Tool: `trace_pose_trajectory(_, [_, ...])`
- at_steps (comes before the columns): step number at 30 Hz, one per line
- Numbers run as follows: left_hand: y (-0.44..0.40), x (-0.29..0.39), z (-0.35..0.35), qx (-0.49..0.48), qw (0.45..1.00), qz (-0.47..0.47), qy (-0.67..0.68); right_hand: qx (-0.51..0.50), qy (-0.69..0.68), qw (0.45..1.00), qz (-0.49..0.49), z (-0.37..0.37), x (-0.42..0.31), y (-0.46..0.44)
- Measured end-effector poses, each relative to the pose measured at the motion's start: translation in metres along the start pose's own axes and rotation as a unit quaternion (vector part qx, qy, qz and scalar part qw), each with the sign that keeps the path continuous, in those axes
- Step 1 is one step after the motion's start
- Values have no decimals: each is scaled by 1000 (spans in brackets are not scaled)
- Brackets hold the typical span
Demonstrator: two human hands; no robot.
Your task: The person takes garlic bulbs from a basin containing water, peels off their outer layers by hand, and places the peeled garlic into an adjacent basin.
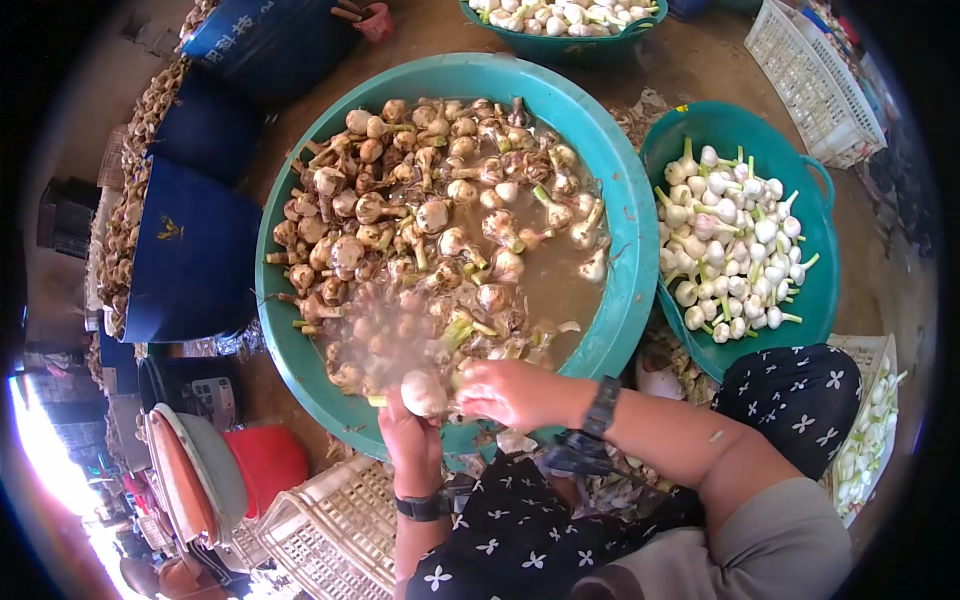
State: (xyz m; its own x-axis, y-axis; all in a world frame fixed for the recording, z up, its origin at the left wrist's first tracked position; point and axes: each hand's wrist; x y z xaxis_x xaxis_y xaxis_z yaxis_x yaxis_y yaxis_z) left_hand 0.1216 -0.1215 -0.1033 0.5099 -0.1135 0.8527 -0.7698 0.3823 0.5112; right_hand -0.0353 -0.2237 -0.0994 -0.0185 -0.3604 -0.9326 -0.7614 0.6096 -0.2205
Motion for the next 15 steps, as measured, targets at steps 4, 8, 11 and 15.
trace_pose_trajectory(4, [2, -1, -9, 20, 989, 111, -99, 52, 46, 995, 67, -3, -9, 9])
trace_pose_trajectory(8, [12, 3, 0, -2, 753, 580, -311, 159, -1, 982, 101, 8, -32, -10])
trace_pose_trajectory(11, [16, 4, -5, -51, 667, 663, -336, 146, 97, 980, 89, 10, -34, -13])
trace_pose_trajectory(15, [19, 9, -6, -111, 617, 702, -337, 127, 69, 978, 152, 8, -29, -15])
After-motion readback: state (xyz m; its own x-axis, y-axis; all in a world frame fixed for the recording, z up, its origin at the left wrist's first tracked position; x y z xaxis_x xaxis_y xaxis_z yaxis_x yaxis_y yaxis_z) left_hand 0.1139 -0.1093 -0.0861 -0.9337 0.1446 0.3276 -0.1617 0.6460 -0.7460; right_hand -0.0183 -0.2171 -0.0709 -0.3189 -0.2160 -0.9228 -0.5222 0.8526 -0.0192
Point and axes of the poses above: each hand's wrist, its own y-axis away from the middle knuckle, its own z-axis out of the palm, x = y × z, and after that the axes turned 12 degrees about x, right-handed
